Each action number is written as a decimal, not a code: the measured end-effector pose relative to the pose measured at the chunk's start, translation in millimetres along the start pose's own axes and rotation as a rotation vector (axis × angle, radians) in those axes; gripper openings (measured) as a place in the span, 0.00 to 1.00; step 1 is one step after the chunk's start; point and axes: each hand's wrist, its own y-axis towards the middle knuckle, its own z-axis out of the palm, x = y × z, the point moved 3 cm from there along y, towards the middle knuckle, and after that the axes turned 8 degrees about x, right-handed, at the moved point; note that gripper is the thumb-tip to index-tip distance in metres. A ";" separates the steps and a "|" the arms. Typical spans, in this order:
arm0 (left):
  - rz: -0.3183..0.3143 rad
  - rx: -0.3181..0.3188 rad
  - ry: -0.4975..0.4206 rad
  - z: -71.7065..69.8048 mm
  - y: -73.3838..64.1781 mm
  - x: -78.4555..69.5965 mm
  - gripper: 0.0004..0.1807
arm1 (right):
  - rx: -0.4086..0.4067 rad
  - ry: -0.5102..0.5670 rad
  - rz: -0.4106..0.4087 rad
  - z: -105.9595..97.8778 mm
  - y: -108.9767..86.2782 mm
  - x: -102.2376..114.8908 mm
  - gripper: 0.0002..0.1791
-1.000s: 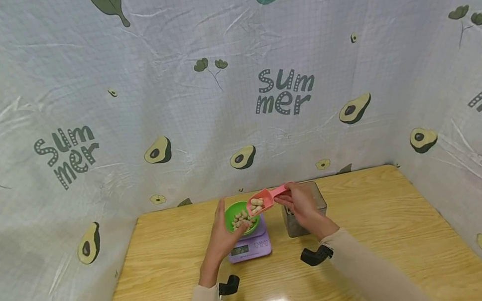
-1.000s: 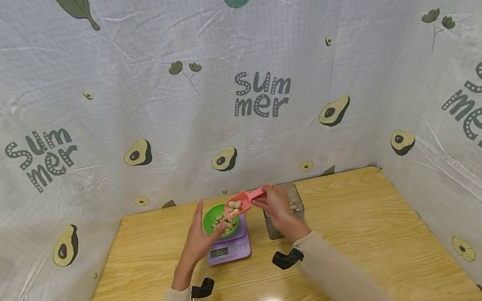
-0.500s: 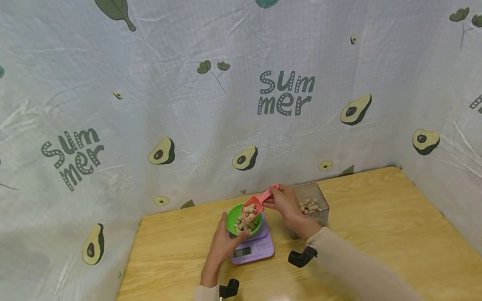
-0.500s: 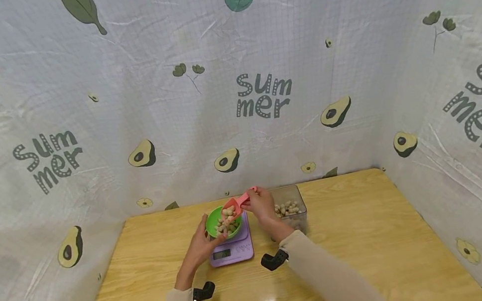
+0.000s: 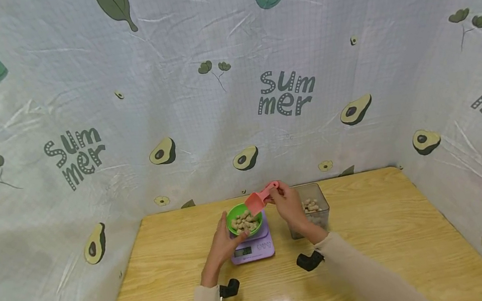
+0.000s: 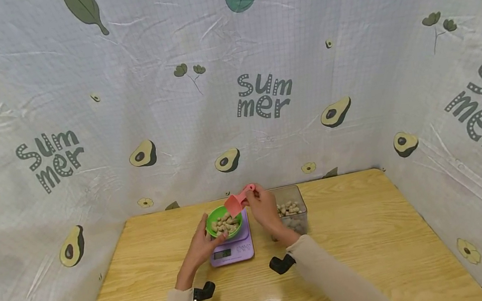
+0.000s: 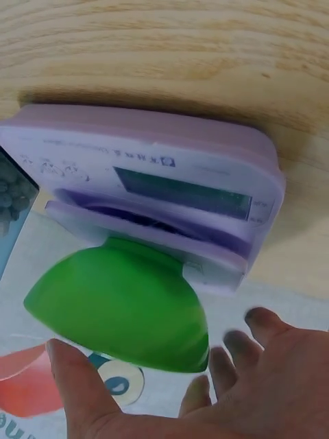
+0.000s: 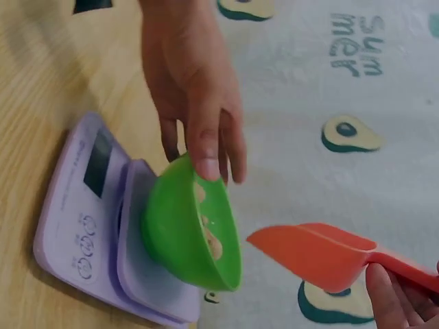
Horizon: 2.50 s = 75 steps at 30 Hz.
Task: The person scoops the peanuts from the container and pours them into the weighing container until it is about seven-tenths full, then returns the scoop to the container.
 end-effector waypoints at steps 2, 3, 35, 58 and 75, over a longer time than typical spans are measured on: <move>0.021 -0.026 0.001 -1.4 -0.5 -3.1 0.57 | -0.038 0.112 0.085 -11.7 1.6 -3.9 0.13; 0.035 -0.040 0.003 -2.2 -0.8 -5.4 0.57 | -0.058 0.166 0.127 -18.3 2.0 -5.9 0.14; 0.173 0.256 -0.027 106.3 60.9 -101.9 0.66 | 0.045 -0.648 -0.114 -123.4 -1.5 2.4 0.12; 0.137 0.243 -0.065 112.1 64.5 -99.3 0.63 | 0.069 -0.714 0.065 -102.1 -0.8 -22.5 0.15; 0.140 0.233 -0.054 112.1 65.8 -96.1 0.62 | -0.091 -0.299 0.374 -114.0 -2.2 -29.7 0.19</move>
